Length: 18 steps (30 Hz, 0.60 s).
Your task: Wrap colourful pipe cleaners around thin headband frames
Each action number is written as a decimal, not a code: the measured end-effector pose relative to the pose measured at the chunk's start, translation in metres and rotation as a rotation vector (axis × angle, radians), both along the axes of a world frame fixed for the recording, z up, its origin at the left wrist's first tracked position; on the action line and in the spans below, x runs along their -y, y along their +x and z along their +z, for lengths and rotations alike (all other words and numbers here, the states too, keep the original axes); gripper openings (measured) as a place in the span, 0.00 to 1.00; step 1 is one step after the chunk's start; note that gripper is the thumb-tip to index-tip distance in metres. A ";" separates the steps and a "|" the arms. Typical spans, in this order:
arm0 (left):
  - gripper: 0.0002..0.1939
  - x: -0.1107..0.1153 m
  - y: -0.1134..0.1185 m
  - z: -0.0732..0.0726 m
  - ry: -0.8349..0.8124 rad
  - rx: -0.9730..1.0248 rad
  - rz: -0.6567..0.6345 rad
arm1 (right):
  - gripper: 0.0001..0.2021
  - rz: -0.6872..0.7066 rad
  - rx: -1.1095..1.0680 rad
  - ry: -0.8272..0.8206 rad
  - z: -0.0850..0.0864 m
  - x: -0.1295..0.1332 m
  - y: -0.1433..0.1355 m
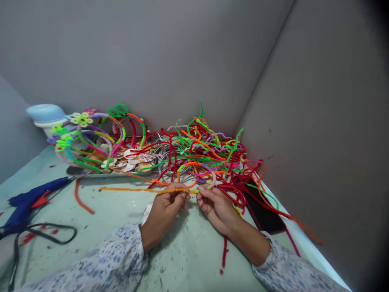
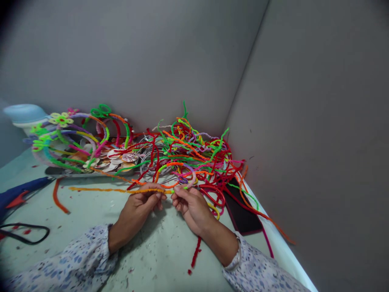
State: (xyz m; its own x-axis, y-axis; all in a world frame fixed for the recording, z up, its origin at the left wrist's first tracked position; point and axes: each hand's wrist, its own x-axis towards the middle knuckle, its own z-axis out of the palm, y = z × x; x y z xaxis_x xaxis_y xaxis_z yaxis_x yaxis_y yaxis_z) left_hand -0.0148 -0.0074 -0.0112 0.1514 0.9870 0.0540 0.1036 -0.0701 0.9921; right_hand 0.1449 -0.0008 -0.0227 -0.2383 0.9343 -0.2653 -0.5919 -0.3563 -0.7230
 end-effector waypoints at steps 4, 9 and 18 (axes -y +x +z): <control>0.09 0.001 0.001 0.000 0.023 0.015 -0.006 | 0.05 0.001 -0.013 -0.003 0.001 0.000 0.000; 0.09 0.002 0.000 0.003 0.053 -0.019 -0.019 | 0.05 -0.001 -0.018 -0.006 0.001 0.000 0.000; 0.09 0.000 -0.001 0.007 0.033 -0.025 -0.017 | 0.05 0.004 -0.008 -0.011 -0.002 0.000 0.000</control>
